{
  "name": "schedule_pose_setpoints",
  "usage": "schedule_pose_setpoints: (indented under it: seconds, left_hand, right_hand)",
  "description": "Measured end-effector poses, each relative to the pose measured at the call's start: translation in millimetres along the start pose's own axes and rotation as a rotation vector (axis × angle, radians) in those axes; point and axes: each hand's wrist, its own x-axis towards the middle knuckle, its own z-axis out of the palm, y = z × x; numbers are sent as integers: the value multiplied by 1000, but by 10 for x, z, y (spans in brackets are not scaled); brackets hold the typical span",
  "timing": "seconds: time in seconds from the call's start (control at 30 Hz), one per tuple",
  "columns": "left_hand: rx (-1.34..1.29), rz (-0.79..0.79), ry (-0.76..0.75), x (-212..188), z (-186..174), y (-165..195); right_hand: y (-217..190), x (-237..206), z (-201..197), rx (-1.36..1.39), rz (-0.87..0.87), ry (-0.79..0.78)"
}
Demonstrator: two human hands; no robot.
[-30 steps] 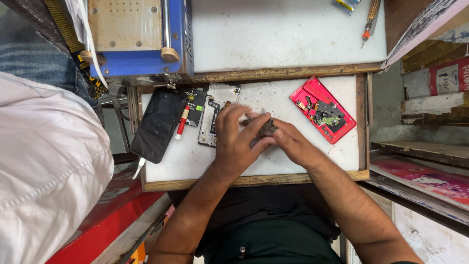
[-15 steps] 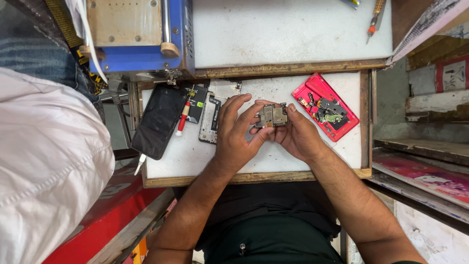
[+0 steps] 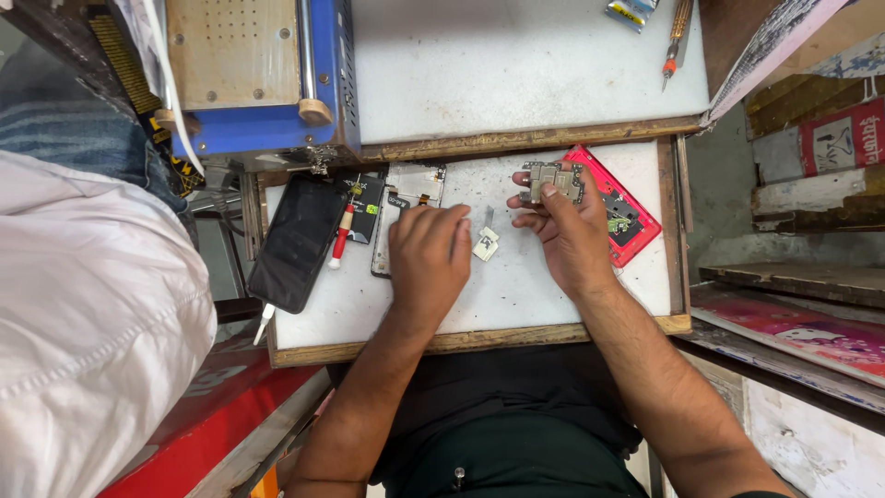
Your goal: The person disassembles a mobile phone, removes the motherboard, and uses a small tool to scrape or clean components on the board. The person then reattaches a ribbon cable and continues to manipulate the motherboard and other small parts on the workbench.
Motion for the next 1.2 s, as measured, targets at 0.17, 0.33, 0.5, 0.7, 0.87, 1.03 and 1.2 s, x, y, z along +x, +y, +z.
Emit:
schedule_pose_setpoints:
  seconds: [0.17, 0.33, 0.5, 0.7, 0.87, 1.03, 1.2]
  left_hand:
    - [247, -29, -204, 97, 180, 149]
    - [354, -52, -305, 212, 312, 317]
    - [121, -43, -220, 323, 191, 264]
    - [-389, -57, -35, 338, -20, 59]
    - [-494, 13, 20, 273, -53, 75]
    - [-511, 24, -4, 247, -65, 99]
    - [-433, 84, 50, 250, -50, 96]
  right_hand:
    - [23, -20, -17, -37, -40, -62]
    - [50, -39, -45, -29, -76, -117]
    - [69, -12, -74, -15, -76, -137]
    - [131, -13, -106, -127, -66, -150]
    - [191, -9, -74, -238, -53, -218]
    - [244, -14, -78, -322, -49, -246]
    - [289, -10, -119, -413, -84, -358]
